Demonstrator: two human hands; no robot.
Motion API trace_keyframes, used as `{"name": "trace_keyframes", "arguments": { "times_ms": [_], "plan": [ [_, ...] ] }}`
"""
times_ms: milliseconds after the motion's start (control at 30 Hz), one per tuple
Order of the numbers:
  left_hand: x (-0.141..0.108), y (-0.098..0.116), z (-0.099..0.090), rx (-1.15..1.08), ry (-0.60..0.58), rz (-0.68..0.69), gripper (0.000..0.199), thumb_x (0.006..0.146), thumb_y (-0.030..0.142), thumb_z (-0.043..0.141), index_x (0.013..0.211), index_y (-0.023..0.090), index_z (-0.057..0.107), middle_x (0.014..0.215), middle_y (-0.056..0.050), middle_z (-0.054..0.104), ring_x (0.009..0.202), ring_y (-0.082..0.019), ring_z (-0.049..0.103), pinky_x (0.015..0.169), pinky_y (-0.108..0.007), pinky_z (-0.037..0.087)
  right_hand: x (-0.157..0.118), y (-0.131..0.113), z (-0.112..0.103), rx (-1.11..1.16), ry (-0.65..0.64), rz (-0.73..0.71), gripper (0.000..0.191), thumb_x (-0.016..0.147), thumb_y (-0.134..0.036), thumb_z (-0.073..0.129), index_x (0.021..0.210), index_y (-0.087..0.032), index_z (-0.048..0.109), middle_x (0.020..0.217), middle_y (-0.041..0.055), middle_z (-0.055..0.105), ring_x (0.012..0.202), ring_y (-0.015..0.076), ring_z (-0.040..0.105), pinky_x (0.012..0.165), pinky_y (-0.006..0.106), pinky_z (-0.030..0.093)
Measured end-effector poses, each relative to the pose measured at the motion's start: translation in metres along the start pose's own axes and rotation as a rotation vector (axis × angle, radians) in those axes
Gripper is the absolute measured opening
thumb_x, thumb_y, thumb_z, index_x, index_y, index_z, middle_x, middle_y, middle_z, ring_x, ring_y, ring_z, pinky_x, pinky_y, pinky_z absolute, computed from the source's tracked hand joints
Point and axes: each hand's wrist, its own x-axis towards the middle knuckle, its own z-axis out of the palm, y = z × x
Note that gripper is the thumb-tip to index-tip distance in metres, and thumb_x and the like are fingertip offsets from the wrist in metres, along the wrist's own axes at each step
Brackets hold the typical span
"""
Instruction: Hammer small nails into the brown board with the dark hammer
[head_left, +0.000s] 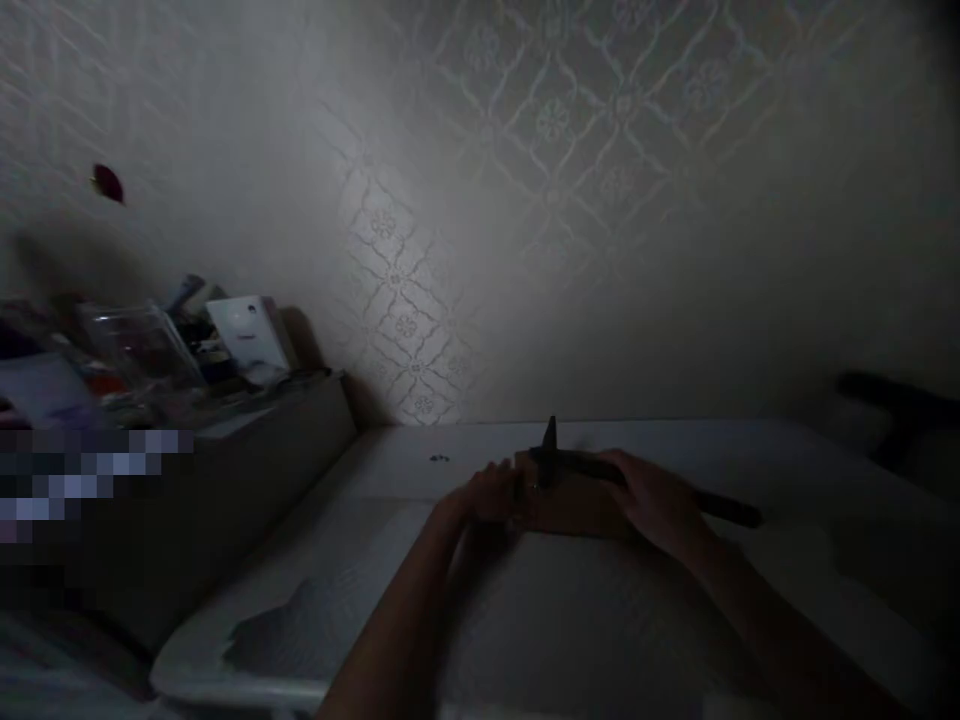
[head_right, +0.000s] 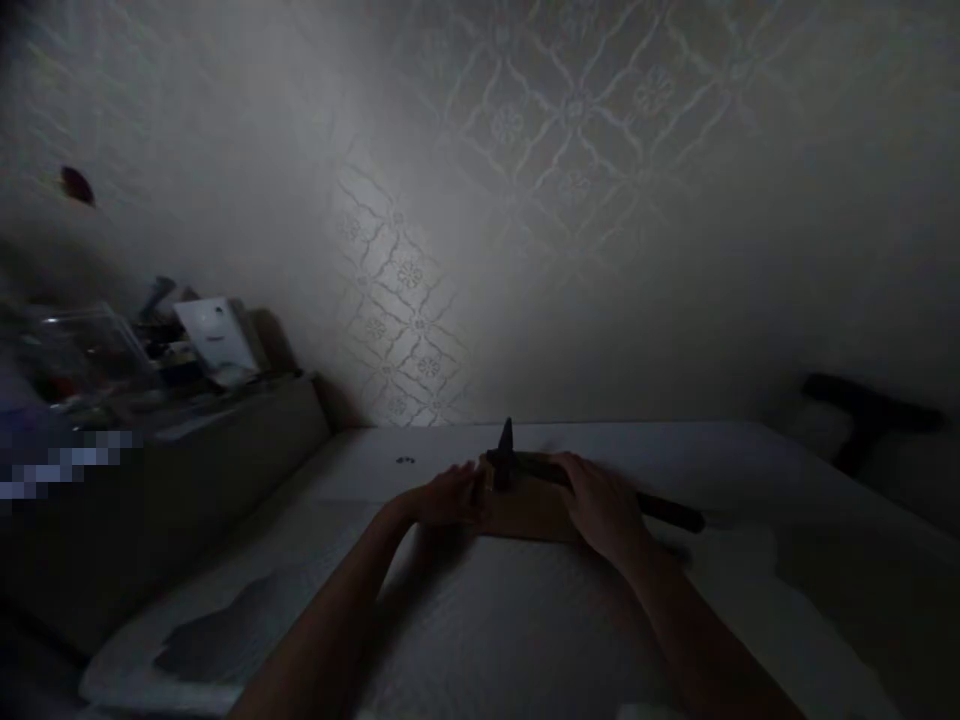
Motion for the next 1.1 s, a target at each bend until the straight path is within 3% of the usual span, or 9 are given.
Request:
{"name": "trace_keyframes", "arguments": {
  "times_ms": [1100],
  "plan": [
    [-0.0002, 0.0009, -0.0007, 0.017, 0.017, 0.004, 0.083, 0.078, 0.054, 0.056, 0.143, 0.018, 0.019, 0.150, -0.015, 0.013, 0.137, -0.034, 0.013, 0.110, -0.043, 0.018, 0.0003, -0.0004, -0.0014, -0.002, -0.017, 0.005, 0.027, 0.083, -0.019, 0.047, 0.108, -0.026, 0.053, 0.100, 0.0015, 0.067, 0.087, 0.0188, 0.063, 0.070, 0.028, 0.043]
  ]
}}
